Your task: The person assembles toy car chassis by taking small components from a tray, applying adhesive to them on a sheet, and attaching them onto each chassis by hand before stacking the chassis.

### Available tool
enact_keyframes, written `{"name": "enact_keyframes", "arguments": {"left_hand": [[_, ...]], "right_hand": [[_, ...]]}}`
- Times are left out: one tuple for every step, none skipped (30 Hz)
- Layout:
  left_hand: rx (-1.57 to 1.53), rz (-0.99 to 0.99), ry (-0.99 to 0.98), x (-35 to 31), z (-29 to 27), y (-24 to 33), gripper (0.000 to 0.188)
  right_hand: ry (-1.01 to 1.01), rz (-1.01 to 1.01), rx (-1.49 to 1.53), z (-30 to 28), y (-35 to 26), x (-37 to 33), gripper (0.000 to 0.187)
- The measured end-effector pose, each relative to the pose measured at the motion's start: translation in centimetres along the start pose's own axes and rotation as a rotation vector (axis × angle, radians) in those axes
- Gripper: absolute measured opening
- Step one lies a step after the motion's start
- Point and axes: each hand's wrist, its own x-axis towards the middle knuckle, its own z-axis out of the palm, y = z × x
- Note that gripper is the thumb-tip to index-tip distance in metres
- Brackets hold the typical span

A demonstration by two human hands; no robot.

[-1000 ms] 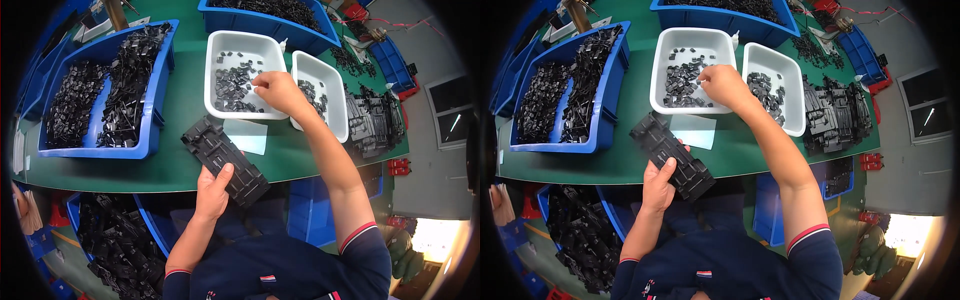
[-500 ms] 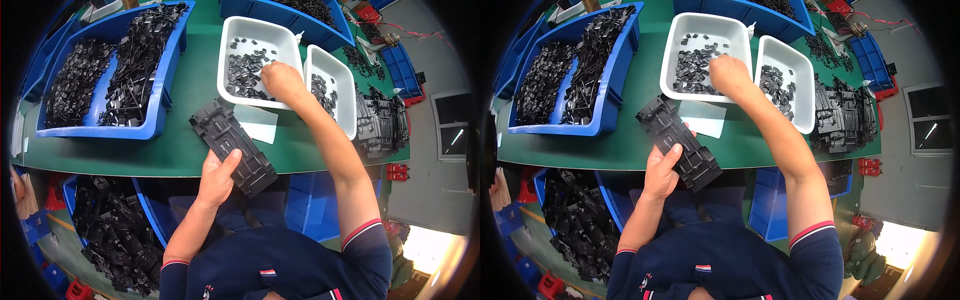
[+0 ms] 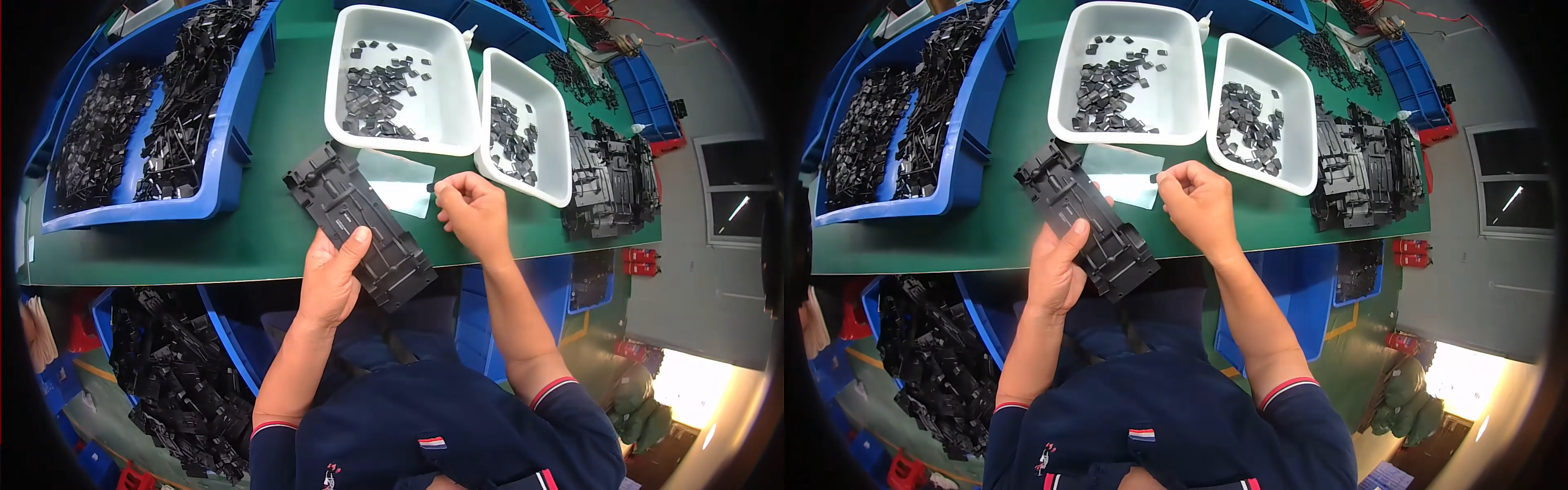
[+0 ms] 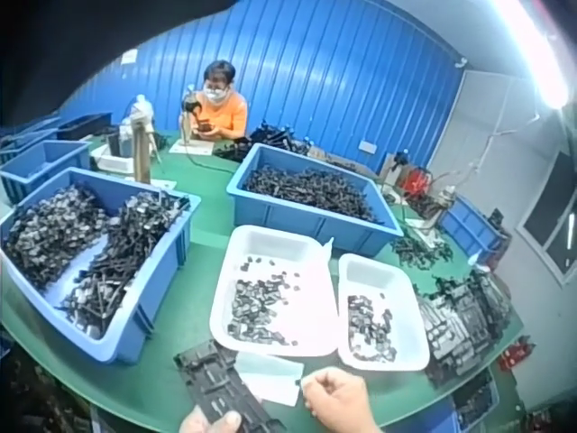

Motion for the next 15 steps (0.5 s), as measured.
{"name": "enact_keyframes", "arguments": {"left_hand": [[0.018,0.012,0.004,0.0,0.1,0.0,0.049],[0.018,0.012,0.004,0.0,0.1,0.0,0.049],[0.02,0.002,0.016,0.0,0.1,0.0,0.049],[0.021,-0.007,0.028,0.0,0.1,-0.1,0.049],[0.021,-0.005,0.027,0.0,0.1,-0.2,0.049],[0.021,-0.002,0.028,0.0,0.0,-0.2,0.048],[0.021,0.001,0.029,0.0,0.0,-0.3,0.047],[0.021,0.003,0.03,0.0,-0.1,-0.3,0.047],[0.028,0.0,0.025,0.0,-0.1,-0.3,0.046],[0.034,-0.003,0.019,0.0,-0.2,-0.3,0.045],[0.033,-0.003,0.02,0.0,-0.1,-0.3,0.045],[0.033,0.001,0.029,-0.1,-0.1,-0.3,0.044],[0.034,0.005,0.038,-0.1,0.0,-0.3,0.042],[0.033,0.005,0.038,-0.1,-0.1,-0.4,0.042],[0.036,0.005,0.048,-0.1,-0.1,-0.4,0.042]], "right_hand": [[0.001,0.001,0.001,0.1,0.4,0.2,0.016],[0.005,-0.015,-0.025,0.3,0.8,0.4,0.016],[0.008,-0.033,-0.05,0.4,0.9,0.6,0.016],[0.013,-0.036,-0.04,0.5,0.8,0.8,0.017],[0.013,-0.038,-0.04,0.5,0.8,0.9,0.017],[0.01,-0.051,-0.093,0.6,0.8,1.1,0.017],[0.007,-0.063,-0.146,0.7,0.7,1.1,0.018],[0.006,-0.065,-0.146,0.8,0.7,1.2,0.018],[0.01,-0.079,-0.17,0.9,0.8,1.2,0.019],[0.015,-0.093,-0.194,0.9,0.8,1.2,0.02],[0.014,-0.093,-0.195,1.0,0.7,1.2,0.02],[0.012,-0.128,-0.222,1.2,0.7,1.2,0.02],[0.011,-0.164,-0.249,1.3,0.6,1.2,0.02],[0.01,-0.164,-0.25,1.3,0.7,1.2,0.02],[0.025,-0.187,-0.299,1.3,0.7,1.2,0.019]]}}
